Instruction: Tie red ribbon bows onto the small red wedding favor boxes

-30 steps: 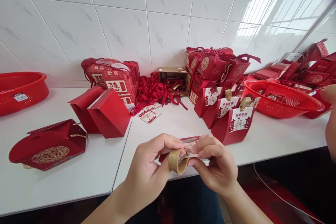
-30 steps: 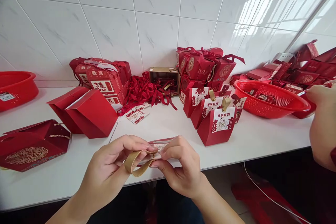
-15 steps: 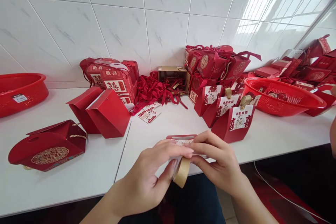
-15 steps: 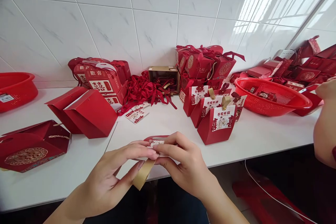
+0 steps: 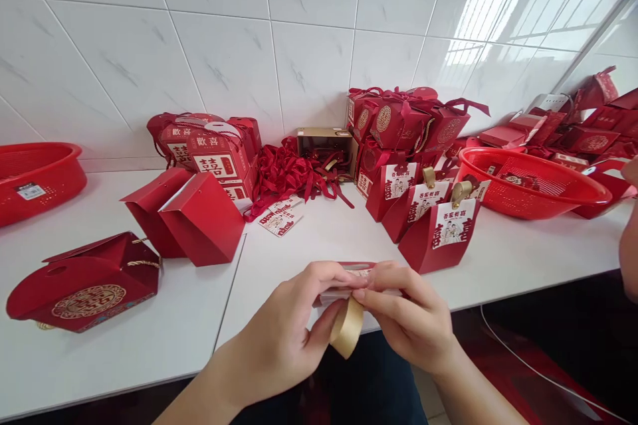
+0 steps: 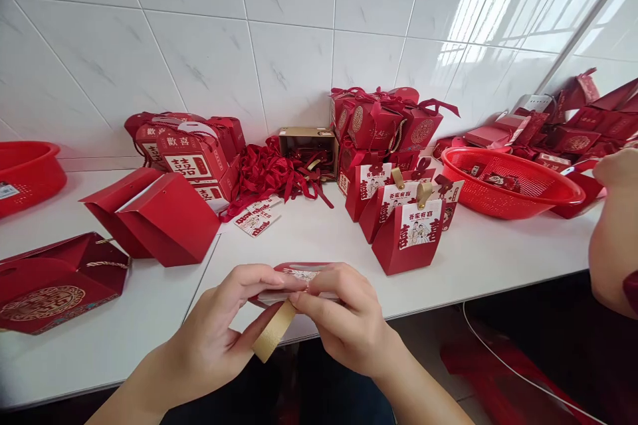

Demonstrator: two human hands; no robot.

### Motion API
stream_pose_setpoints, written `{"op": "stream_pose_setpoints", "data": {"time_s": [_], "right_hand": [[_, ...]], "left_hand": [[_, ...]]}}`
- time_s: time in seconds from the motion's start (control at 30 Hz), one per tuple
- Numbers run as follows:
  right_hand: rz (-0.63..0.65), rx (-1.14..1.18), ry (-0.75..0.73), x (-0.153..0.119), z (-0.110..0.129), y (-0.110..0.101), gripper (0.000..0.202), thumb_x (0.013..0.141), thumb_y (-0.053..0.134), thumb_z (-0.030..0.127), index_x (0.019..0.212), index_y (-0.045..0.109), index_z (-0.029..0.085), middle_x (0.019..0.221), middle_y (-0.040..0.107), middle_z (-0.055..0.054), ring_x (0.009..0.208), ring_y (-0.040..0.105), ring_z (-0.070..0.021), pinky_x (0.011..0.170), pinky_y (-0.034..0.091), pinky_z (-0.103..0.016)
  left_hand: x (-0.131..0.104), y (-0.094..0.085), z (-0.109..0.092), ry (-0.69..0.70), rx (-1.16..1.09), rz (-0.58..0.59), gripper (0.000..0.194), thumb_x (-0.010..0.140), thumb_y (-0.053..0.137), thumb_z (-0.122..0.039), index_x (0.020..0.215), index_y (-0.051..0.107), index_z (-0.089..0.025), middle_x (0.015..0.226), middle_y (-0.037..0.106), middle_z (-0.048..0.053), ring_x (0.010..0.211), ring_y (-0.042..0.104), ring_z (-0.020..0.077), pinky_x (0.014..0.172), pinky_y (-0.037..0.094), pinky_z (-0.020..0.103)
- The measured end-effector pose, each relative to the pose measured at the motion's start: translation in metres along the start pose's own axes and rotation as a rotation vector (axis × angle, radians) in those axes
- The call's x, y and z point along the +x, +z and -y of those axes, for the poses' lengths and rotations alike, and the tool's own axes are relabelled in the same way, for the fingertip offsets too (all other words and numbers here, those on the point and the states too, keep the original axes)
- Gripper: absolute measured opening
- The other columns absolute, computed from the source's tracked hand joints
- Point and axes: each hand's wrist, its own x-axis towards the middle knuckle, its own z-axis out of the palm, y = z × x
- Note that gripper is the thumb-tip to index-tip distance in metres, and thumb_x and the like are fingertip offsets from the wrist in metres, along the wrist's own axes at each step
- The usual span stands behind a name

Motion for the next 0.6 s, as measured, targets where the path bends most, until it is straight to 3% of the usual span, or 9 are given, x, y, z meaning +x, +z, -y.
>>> {"op": "stream_pose_setpoints", "data": {"time_s": [0.2, 0.3, 0.37, 0.47, 0.6], "right_hand": [[-0.023, -0.019, -0.05, -0.001, 0.006, -0.013, 0.035, 0.086, 0.056, -0.002, 0.114, 0.065, 0.016, 0.084, 0.064, -0.006, 0.071, 0.066, -0.018, 0.065, 0.06, -0.036], [0.022, -0.062, -0.021, -0.003, 0.01, -0.024, 0.033, 0.089, 0.054, 0.0, 0.114, 0.064, 0.019, 0.082, 0.065, -0.005, 0.072, 0.066, -0.0177, 0.064, 0.06, -0.035], [0.04, -0.081, 0.011, -0.004, 0.011, -0.031, 0.032, 0.09, 0.053, 0.002, 0.115, 0.063, 0.021, 0.081, 0.065, -0.004, 0.073, 0.066, -0.0178, 0.063, 0.06, -0.034], [0.029, -0.092, 0.014, -0.003, 0.013, -0.039, 0.03, 0.091, 0.053, 0.004, 0.114, 0.063, 0.021, 0.081, 0.065, -0.004, 0.071, 0.067, -0.0177, 0.065, 0.061, -0.035], [0.03, -0.078, -0.02, -0.002, 0.015, -0.046, 0.027, 0.091, 0.053, 0.005, 0.112, 0.065, 0.019, 0.077, 0.064, -0.004, 0.069, 0.068, -0.0177, 0.066, 0.062, -0.034]], "left_hand": [[0.004, 0.006, 0.0, -0.005, 0.16, 0.036, 0.038, 0.09, 0.049, -0.008, 0.122, 0.043, -0.028, 0.106, 0.071, 0.004, 0.099, 0.071, 0.0201, 0.086, 0.06, 0.032], [0.01, 0.012, -0.001, 0.01, 0.125, 0.06, 0.048, 0.089, 0.05, -0.008, 0.132, 0.039, -0.027, 0.106, 0.072, 0.005, 0.099, 0.07, 0.021, 0.084, 0.059, 0.033], [0.016, 0.015, -0.004, 0.03, 0.075, 0.07, 0.047, 0.088, 0.052, -0.008, 0.131, 0.046, -0.025, 0.101, 0.073, 0.007, 0.095, 0.069, 0.0212, 0.081, 0.059, 0.034], [0.027, 0.019, -0.008, 0.08, -0.057, 0.075, 0.027, 0.087, 0.054, -0.006, 0.106, 0.067, -0.021, 0.093, 0.072, 0.008, 0.088, 0.067, 0.0205, 0.079, 0.058, 0.034], [0.038, 0.027, -0.012, 0.097, -0.198, 0.068, 0.028, 0.082, 0.058, -0.003, 0.099, 0.072, -0.02, 0.106, 0.074, 0.009, 0.107, 0.065, 0.0224, 0.094, 0.055, 0.036]]}}
